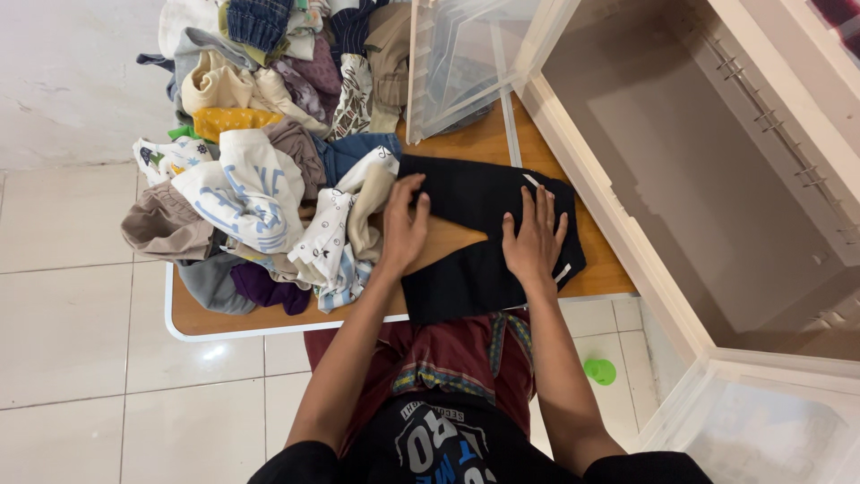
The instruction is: The person opens a storage cabinet, removes clothes onto a table, folds an item of clothing and places it into the cabinet, and folds a pair of pants.
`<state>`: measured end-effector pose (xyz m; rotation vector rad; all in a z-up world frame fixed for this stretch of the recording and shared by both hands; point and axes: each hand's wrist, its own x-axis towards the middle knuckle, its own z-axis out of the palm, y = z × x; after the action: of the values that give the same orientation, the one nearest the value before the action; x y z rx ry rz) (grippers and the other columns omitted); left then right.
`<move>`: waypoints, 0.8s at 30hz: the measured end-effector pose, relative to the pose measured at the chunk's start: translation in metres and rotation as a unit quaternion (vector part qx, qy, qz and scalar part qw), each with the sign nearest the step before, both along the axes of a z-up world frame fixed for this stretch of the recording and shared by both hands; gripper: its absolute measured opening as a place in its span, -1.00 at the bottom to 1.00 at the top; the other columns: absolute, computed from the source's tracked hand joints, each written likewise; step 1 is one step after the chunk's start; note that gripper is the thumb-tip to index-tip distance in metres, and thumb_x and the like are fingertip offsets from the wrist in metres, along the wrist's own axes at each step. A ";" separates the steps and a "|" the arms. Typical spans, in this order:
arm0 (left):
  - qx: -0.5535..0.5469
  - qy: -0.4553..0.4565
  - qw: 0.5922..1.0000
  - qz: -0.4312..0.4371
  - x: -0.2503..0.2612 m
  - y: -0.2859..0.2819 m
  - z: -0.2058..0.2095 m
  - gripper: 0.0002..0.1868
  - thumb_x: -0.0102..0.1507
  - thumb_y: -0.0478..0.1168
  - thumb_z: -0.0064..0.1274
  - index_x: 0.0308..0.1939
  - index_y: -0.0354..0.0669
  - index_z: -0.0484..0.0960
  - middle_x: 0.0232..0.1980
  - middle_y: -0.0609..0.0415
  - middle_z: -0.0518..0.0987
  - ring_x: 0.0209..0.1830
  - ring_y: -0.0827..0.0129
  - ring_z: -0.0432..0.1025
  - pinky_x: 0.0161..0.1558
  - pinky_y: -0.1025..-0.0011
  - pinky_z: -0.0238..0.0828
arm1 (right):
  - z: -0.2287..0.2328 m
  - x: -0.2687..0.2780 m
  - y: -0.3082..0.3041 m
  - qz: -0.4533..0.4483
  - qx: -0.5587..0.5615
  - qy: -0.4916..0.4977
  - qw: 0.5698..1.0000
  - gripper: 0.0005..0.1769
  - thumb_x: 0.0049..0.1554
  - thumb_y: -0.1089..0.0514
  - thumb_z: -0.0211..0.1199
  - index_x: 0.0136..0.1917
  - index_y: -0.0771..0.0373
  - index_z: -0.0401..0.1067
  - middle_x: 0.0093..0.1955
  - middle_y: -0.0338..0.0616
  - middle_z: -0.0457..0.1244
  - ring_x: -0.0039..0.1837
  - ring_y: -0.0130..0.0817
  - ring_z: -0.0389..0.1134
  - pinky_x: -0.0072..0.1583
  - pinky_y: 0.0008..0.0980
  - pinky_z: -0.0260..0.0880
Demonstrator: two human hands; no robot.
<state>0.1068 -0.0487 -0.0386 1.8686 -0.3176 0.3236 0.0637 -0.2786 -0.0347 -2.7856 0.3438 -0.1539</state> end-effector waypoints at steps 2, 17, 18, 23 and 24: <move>-0.063 0.012 0.997 0.037 0.014 -0.004 -0.001 -0.71 0.40 -0.33 -0.08 0.19 -0.28 0.52 0.23 -0.15 0.49 0.19 0.14 0.48 0.15 0.34 0.47 | 0.001 0.001 0.000 -0.008 -0.002 0.004 1.000 -0.31 0.31 -0.13 -0.05 0.63 0.10 0.02 0.71 -0.06 -0.19 0.72 -0.19 -0.32 0.61 0.09 -0.49; 0.373 -0.018 0.915 0.156 0.053 0.005 -0.048 -0.43 0.24 -0.50 -0.10 0.37 -0.30 0.40 0.62 -0.20 0.16 0.67 -0.08 0.04 0.41 0.14 0.16 | -0.005 -0.004 0.003 -0.079 -0.007 0.011 0.997 -0.30 0.32 -0.14 -0.10 0.64 0.12 -0.03 0.72 -0.06 -0.21 0.73 -0.18 -0.37 0.59 0.20 -0.52; 0.371 -0.020 0.915 0.155 0.058 0.005 -0.053 -0.43 0.24 -0.50 -0.10 0.37 -0.30 0.40 0.62 -0.20 0.16 0.67 -0.08 0.04 0.41 0.14 0.16 | -0.005 -0.004 0.003 -0.081 -0.008 0.010 0.997 -0.30 0.32 -0.14 -0.10 0.64 0.12 -0.03 0.72 -0.06 -0.21 0.73 -0.18 -0.37 0.59 0.20 -0.52; 0.426 -0.031 0.883 0.194 0.067 -0.006 -0.047 -0.31 0.24 -0.46 -0.13 0.48 -0.61 0.18 0.62 -0.40 0.03 0.60 -0.24 -0.03 0.44 0.07 0.09 | -0.007 -0.004 0.003 -0.058 -0.022 0.013 0.998 -0.27 0.32 -0.15 -0.09 0.65 0.14 -0.05 0.72 0.06 -0.25 0.73 -0.08 -0.40 0.57 0.27 -0.55; 0.427 -0.031 0.882 0.196 0.061 -0.012 -0.038 -0.31 0.24 -0.46 -0.13 0.48 -0.61 0.18 0.62 -0.40 0.03 0.60 -0.24 -0.03 0.44 0.07 0.09 | -0.006 -0.003 0.005 -0.056 -0.021 0.013 0.998 -0.27 0.32 -0.15 -0.09 0.65 0.14 -0.05 0.72 0.06 -0.25 0.73 -0.08 -0.40 0.57 0.27 -0.55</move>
<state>0.1679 -0.0603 -0.0768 2.8116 -0.1174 0.5823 0.0605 -0.2741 -0.0412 -2.8118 0.5097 -0.1532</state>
